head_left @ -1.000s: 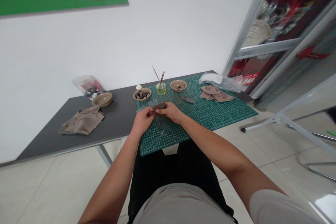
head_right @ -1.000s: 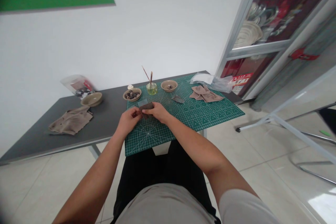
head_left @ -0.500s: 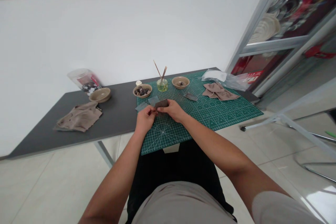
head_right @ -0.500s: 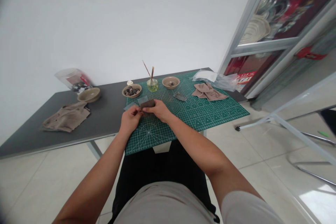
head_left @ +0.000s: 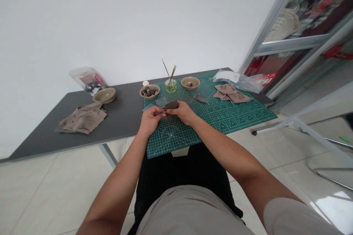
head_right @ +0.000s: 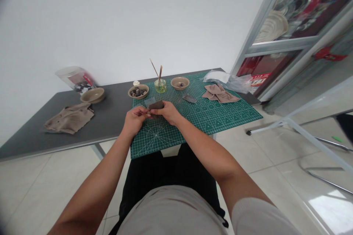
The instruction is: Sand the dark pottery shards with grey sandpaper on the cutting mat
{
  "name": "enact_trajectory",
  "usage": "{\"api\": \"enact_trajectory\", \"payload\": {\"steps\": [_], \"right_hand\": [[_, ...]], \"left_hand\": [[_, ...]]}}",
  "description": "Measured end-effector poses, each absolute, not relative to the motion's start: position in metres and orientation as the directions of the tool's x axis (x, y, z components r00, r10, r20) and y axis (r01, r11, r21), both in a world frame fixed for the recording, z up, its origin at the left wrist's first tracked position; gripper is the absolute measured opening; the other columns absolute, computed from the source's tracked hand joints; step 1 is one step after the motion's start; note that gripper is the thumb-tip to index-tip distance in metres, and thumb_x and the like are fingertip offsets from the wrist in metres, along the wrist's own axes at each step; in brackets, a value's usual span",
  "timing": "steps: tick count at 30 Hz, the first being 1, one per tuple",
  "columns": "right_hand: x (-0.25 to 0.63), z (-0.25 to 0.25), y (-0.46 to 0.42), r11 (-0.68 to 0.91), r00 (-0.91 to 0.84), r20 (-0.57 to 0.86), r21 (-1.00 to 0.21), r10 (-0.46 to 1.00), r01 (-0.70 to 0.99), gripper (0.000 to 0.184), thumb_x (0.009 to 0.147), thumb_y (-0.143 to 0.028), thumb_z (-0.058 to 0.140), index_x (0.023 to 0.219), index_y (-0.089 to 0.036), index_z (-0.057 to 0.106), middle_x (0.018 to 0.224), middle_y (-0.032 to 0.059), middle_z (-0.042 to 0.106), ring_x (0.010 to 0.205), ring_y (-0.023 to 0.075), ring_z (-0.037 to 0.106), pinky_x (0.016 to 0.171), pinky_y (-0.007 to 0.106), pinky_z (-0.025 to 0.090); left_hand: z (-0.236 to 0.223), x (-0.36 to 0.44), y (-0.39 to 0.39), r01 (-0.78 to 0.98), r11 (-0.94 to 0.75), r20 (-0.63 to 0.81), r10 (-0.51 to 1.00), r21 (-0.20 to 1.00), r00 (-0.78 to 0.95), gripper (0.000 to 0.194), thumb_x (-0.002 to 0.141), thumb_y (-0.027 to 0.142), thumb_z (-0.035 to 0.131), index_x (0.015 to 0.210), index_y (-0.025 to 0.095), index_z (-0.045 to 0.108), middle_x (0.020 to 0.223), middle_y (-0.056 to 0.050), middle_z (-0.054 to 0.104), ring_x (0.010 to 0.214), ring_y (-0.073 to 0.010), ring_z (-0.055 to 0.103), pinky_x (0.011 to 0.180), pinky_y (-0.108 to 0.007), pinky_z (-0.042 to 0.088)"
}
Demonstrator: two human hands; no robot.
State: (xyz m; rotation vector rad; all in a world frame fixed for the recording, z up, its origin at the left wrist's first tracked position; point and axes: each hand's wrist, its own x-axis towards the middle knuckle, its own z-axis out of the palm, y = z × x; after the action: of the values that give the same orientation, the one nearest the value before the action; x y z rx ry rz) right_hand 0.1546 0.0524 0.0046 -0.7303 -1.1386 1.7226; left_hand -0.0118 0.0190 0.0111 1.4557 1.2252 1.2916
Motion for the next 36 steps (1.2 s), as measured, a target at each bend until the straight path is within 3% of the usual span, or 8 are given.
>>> {"api": "enact_trajectory", "payload": {"steps": [9,17,25,36], "right_hand": [[0.156,0.003,0.052,-0.11,-0.321,0.024,-0.913,0.947,-0.394,0.046,0.048,-0.03,0.094,0.08,-0.016,0.065,0.074,-0.0034,0.067,0.066,0.0119,0.061,0.069,0.029,0.051],[0.157,0.002,0.052,-0.121,-0.348,0.032,-0.904,0.937,-0.409,0.044,0.051,-0.03,0.092,0.082,-0.017,0.064,0.076,-0.0035,0.067,0.07,0.0127,0.062,0.071,0.029,0.053],[0.159,0.005,0.051,-0.151,-0.323,-0.005,-0.89,0.946,-0.431,0.042,0.052,-0.029,0.09,0.081,-0.018,0.062,0.074,-0.0038,0.067,0.066,0.0135,0.063,0.064,0.028,0.053],[0.157,0.006,0.05,-0.148,-0.366,0.012,-0.903,0.93,-0.404,0.04,0.055,-0.032,0.091,0.081,-0.018,0.064,0.077,-0.0024,0.069,0.068,0.0131,0.062,0.066,0.028,0.052]], "left_hand": [[0.005,-0.018,0.022,-0.101,-0.198,0.193,0.979,0.975,-0.06,0.031,0.06,0.034,0.082,0.073,0.018,0.059,0.075,0.0,0.07,0.066,-0.014,0.066,0.074,-0.034,0.059],[0.002,-0.018,0.023,-0.019,-0.216,0.214,0.975,0.976,-0.062,0.038,0.066,0.041,0.081,0.095,0.019,0.068,0.071,0.002,0.066,0.062,-0.0135,0.064,0.066,-0.031,0.057],[0.006,-0.017,0.02,0.065,-0.222,0.222,0.975,0.973,0.003,0.032,0.065,0.031,0.08,0.094,0.018,0.072,0.067,0.002,0.066,0.062,-0.0138,0.063,0.065,-0.028,0.052],[0.014,-0.012,0.011,0.395,-0.235,0.25,0.968,0.888,0.014,0.004,0.072,0.025,0.065,0.073,0.021,0.065,0.061,0.003,0.061,0.057,-0.0127,0.054,0.06,-0.025,0.045]]}}
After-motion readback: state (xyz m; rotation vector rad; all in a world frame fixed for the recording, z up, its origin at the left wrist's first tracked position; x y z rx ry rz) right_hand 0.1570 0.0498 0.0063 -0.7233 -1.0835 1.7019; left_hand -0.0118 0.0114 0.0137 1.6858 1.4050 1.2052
